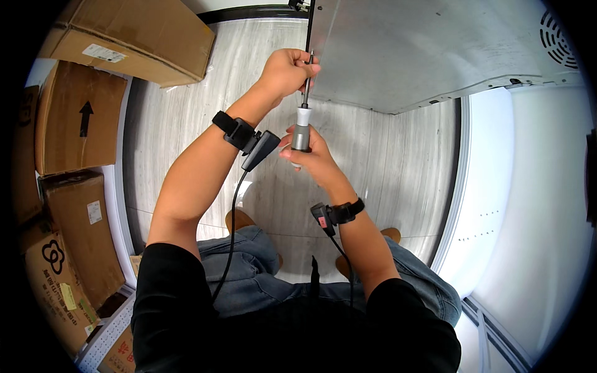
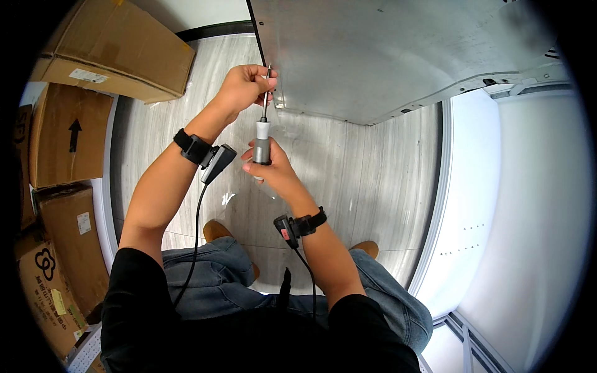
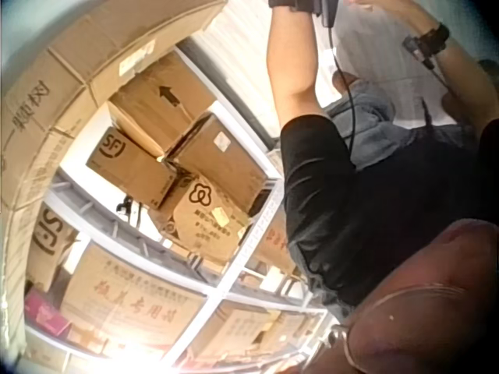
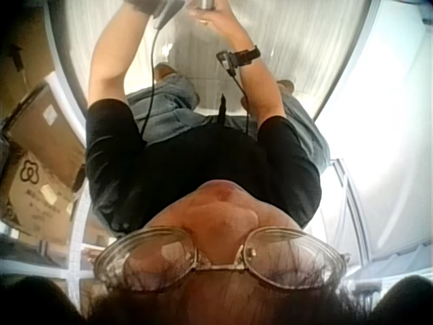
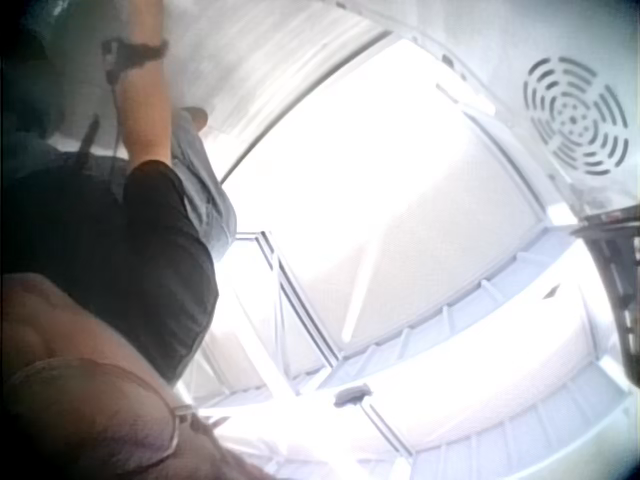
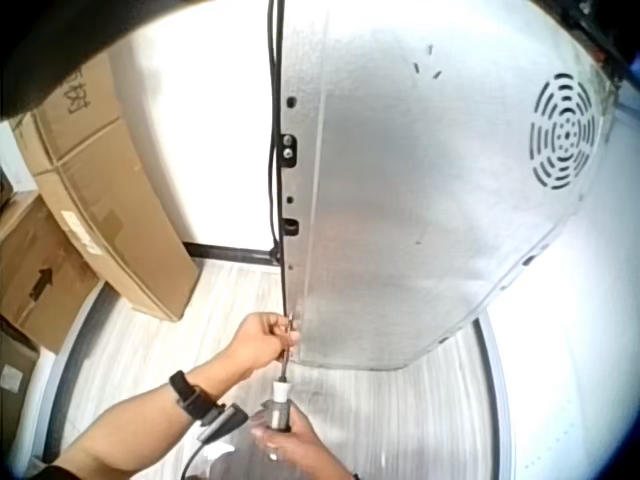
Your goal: The person uses a screwdriver to fasten screws into the back panel of a white appliance. They repeatedly pick up screws and tighten them into place along the edges of the panel.
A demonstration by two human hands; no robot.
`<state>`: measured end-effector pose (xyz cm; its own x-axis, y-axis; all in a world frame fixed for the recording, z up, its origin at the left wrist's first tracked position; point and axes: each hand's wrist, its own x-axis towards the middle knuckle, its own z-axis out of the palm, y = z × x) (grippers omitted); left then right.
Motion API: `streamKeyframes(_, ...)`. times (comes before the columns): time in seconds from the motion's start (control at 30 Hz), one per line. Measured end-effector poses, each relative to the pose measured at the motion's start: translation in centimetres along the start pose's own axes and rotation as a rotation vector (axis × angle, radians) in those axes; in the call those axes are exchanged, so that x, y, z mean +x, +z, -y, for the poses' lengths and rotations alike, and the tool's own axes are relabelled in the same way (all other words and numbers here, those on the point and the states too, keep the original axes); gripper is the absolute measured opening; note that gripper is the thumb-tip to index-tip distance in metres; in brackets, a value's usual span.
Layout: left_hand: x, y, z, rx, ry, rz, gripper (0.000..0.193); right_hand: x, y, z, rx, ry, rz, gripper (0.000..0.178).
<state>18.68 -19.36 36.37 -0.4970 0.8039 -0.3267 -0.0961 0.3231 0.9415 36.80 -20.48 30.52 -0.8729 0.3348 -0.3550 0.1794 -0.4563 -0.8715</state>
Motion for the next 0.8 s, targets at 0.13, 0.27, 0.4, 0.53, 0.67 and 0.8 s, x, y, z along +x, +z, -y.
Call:
streamKeyframes(0.13,0.1,1.3,0.2,-0.101,-0.03,0.015,0.018,-0.9,-2.5,0.1,0.241,0.067,0.15,0.054)
streamKeyframes(0.27,0.3,1.7,0.1,-0.113,-0.025,0.041,0.021,-0.8,-2.7,-0.1,0.071,0.036,0.051,0.053)
streamKeyframes(0.4,0.1,2.1,-0.2,-0.104,-0.04,0.018,0.027,-0.5,-2.6,-0.6,-0.063,0.006,-0.01,0.051)
streamKeyframes(0.53,0.3,2.5,0.0,-0.119,-0.03,-0.012,0.027,-0.6,-2.3,-0.3,-0.093,-0.017,-0.034,0.047)
streamKeyframes(0.67,-0.2,2.9,0.2,-0.128,-0.061,-0.03,0.024,-0.7,-2.8,-1.4,-0.164,-0.032,-0.005,0.046)
streamKeyframes(0.8,-1.4,4.7,-0.1,-0.122,-0.036,0.086,0.024,-2.2,-4.3,-1.7,-0.192,-0.035,0.015,0.043)
